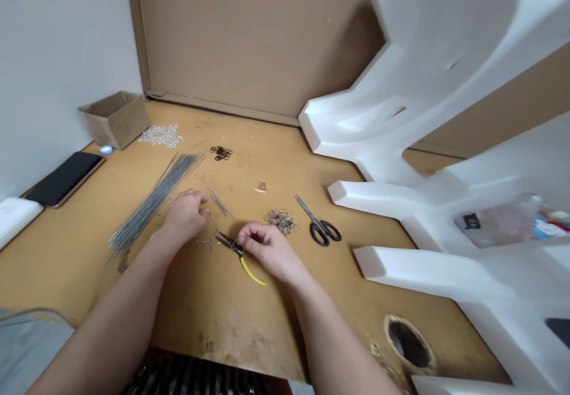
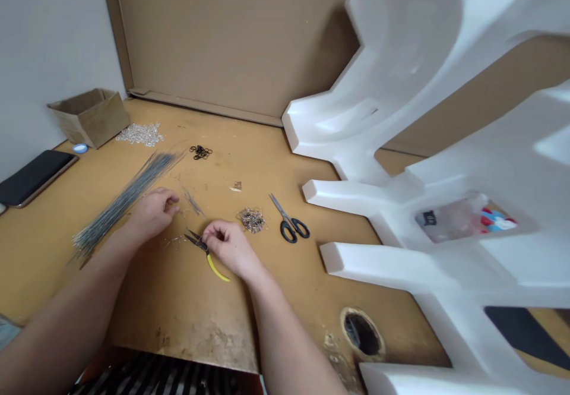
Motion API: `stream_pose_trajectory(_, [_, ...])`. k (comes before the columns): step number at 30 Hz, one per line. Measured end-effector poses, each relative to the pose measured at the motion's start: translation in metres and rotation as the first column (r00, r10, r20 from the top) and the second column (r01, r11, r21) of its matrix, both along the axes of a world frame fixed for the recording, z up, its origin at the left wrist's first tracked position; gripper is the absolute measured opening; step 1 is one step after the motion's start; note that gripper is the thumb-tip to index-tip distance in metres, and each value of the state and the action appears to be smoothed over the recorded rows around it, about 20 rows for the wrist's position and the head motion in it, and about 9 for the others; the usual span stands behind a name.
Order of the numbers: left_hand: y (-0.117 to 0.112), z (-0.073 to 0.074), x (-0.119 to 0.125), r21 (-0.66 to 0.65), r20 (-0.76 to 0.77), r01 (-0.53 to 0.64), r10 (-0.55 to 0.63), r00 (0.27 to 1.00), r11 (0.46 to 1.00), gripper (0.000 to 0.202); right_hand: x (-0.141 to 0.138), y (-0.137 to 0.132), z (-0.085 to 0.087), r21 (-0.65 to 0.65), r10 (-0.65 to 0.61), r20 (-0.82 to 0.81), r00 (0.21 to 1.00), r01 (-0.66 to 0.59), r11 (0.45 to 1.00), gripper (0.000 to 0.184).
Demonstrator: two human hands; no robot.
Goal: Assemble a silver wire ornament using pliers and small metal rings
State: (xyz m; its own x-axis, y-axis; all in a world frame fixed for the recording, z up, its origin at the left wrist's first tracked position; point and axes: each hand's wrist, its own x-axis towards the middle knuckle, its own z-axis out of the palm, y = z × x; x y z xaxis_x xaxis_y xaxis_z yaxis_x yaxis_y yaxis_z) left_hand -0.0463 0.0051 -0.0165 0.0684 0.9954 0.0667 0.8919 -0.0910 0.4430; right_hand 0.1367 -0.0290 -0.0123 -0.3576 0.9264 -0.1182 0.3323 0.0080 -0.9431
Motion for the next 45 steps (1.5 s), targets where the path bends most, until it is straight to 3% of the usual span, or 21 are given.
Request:
stream_pose_trajectory(6, [0.003,0.006,-0.015,-0.042,0.078,-0.089,0.092,0.993,0.995,0.02,0.003,0.002,-0.004,0.215,0.201,0.197,0.96,-0.242,0.946,0.018])
stream_pose_trajectory(14, [0.005,0.002,-0.016,-0.121,0.053,-0.053,0.059,0.997,0.991,0.019,0.003,0.003,-0.007,0.353,0.185,0.438,0.88,-0.357,0.865,0.021])
stream_pose_trajectory(23, [0.003,0.003,-0.005,-0.09,-0.077,0.049,-0.056,0.995,0.995,0.025,0.003,0.003,-0.009,0.366,0.193,0.475,0.859,-0.392,0.844,0.021])
stream_pose_trajectory(27, [0.002,0.004,-0.005,-0.102,-0.138,0.058,-0.071,0.988,0.993,0.015,0.004,0.003,-0.009,0.364,0.199,0.478,0.856,-0.398,0.842,0.022])
stream_pose_trajectory(30, [0.001,0.004,-0.005,-0.106,-0.14,0.07,-0.085,0.986,0.992,0.008,0.004,0.003,-0.01,0.362,0.208,0.483,0.851,-0.41,0.837,0.023])
stream_pose_trajectory(45, [0.002,0.004,-0.004,-0.127,-0.129,0.054,-0.071,0.989,0.99,0.017,0.005,0.003,-0.007,0.339,0.217,0.47,0.856,-0.401,0.851,0.022])
